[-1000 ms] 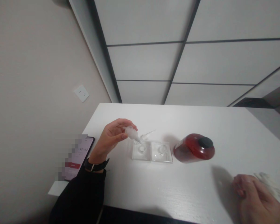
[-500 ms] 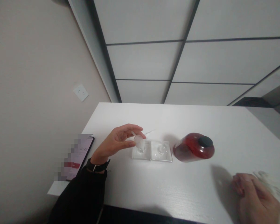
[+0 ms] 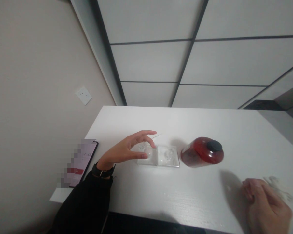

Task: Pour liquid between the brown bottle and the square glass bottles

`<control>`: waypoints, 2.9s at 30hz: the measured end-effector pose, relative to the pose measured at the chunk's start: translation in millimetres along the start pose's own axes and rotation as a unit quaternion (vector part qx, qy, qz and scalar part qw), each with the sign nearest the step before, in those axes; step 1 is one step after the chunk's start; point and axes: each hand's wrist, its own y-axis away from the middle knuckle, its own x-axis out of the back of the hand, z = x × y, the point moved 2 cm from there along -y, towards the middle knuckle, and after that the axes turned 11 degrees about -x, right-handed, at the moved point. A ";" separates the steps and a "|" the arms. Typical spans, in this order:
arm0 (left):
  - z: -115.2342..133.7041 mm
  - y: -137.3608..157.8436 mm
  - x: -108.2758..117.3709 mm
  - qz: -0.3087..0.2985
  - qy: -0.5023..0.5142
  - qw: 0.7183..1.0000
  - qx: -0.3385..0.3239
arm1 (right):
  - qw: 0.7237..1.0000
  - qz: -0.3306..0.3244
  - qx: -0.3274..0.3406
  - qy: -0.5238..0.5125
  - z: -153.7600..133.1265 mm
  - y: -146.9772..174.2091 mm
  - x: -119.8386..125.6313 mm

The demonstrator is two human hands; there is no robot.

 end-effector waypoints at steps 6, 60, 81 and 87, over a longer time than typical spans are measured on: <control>-0.2 2.5 -0.2 -0.022 0.023 0.999 -0.023 | 1.000 0.005 -0.001 0.012 -0.2 -0.7 -0.8; 86.2 -4.1 -20.1 0.277 -0.355 0.892 -0.045 | 0.997 -0.030 0.044 -0.052 6.3 -6.8 -0.7; 89.2 -28.3 -70.4 0.145 -0.576 0.804 -0.018 | 0.992 -0.052 0.010 -0.111 13.4 -10.4 -1.3; 76.8 -41.5 -83.7 0.093 -0.616 0.782 0.024 | 0.993 -0.055 0.013 -0.108 10.1 -9.8 -1.3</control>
